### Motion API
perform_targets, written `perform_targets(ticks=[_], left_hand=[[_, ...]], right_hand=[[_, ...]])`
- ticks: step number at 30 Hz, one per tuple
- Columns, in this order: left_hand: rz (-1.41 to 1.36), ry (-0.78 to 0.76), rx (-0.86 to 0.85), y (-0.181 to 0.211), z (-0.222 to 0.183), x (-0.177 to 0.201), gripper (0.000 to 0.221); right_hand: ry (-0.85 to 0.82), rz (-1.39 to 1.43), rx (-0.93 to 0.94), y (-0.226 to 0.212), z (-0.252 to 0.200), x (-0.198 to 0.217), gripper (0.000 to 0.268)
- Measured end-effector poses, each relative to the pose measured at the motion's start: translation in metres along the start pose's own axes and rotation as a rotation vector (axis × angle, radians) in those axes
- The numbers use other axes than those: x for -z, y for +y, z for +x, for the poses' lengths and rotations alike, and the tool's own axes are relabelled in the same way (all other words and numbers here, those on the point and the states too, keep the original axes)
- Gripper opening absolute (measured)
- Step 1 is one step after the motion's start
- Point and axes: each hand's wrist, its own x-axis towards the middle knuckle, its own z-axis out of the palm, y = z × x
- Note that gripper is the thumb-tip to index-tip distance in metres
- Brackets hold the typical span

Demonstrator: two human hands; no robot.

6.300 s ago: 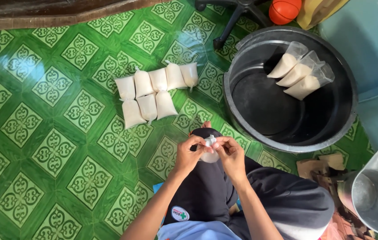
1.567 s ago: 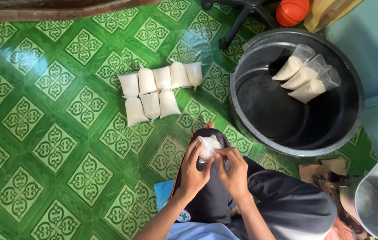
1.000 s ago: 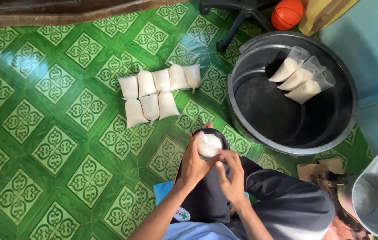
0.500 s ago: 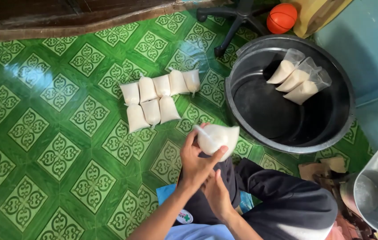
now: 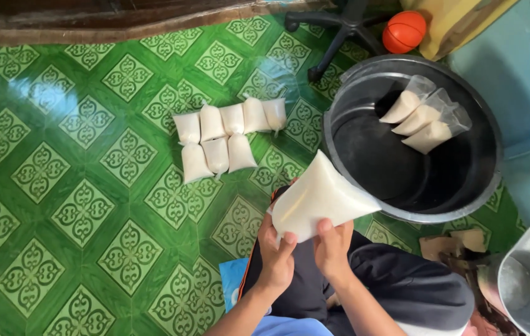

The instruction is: Manually twisting and tying knots in plastic bags filled with liquid to seal them.

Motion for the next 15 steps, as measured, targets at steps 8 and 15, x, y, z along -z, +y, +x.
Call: perform_targets(ticks=[8, 15], left_hand=[[0.392, -0.097, 0.018, -0.018, 0.022, 0.065, 0.075], [1.234, 1.007, 0.987, -0.254, -0.001, 0.352, 0.094]], right_hand=[[0.166, -0.045, -0.013, 0.012, 0.024, -0.008, 0.056], [0.575, 0.012, -0.531, -0.016, 0.065, -0.049, 0.066]])
